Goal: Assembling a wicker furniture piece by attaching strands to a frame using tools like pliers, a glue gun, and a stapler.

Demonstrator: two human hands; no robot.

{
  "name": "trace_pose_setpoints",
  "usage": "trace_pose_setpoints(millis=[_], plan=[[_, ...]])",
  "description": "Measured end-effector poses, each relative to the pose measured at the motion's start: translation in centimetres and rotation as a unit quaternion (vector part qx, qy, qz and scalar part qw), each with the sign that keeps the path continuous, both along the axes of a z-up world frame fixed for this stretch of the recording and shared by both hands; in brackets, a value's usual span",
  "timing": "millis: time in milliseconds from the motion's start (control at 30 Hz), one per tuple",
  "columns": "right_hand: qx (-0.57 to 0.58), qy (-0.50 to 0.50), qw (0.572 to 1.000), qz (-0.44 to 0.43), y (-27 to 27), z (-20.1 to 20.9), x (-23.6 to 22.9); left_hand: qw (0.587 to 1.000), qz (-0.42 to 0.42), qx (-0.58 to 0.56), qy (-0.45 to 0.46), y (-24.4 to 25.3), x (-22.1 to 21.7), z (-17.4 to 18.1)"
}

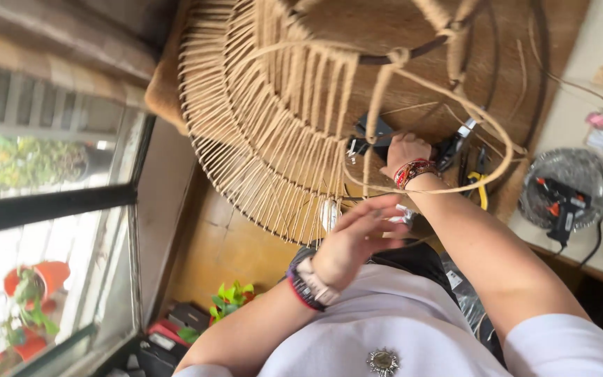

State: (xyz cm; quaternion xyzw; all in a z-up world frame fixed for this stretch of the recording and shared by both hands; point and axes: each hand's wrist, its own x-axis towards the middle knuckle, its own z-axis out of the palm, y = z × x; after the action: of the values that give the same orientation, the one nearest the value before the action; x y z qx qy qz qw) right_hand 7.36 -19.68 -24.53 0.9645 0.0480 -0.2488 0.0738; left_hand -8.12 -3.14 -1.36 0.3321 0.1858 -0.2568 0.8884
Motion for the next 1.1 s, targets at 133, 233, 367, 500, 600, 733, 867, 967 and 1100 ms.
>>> trace_pose_setpoints(millis=[133, 233, 367, 500, 600, 733, 867, 967, 1100], plan=[[0.065, 0.0, 0.997, -0.041, 0.1, -0.9, 1.2, 0.987, 0.06, -0.147, 0.04, -2.4, 0.8, 2.7], [0.098, 0.067, 0.992, -0.029, 1.1, 7.1, 2.2, 0.978, 0.099, -0.179, 0.029, -4.2, 0.9, 3.0], [0.168, 0.217, 0.956, -0.106, 0.2, 15.3, 2.9, 0.96, 0.178, -0.21, 0.044, -5.3, -0.7, 2.0], [0.256, 0.24, 0.9, -0.258, -5.0, 18.9, 1.3, 0.966, 0.213, -0.136, 0.055, -5.0, -2.8, 0.4], [0.2, 0.331, 0.914, -0.125, -8.4, 20.3, 0.6, 0.973, 0.226, -0.035, 0.029, -3.2, -3.1, 2.6], [0.447, 0.321, 0.793, -0.26, -13.8, 15.1, -4.6, 0.972, 0.228, 0.052, 0.039, -2.0, -3.6, 2.0], [0.72, 0.353, 0.55, -0.233, -13.1, 14.6, -7.8, 0.966, 0.19, 0.168, -0.042, -0.5, -3.9, 2.0], [0.772, 0.36, 0.434, -0.294, -10.9, 14.2, -9.8, 0.96, 0.165, 0.209, -0.081, 0.2, -3.9, 0.6], [0.825, 0.331, 0.397, -0.228, -10.7, 8.9, -10.2, 0.945, 0.131, 0.282, -0.099, 2.4, -3.6, 2.1]])
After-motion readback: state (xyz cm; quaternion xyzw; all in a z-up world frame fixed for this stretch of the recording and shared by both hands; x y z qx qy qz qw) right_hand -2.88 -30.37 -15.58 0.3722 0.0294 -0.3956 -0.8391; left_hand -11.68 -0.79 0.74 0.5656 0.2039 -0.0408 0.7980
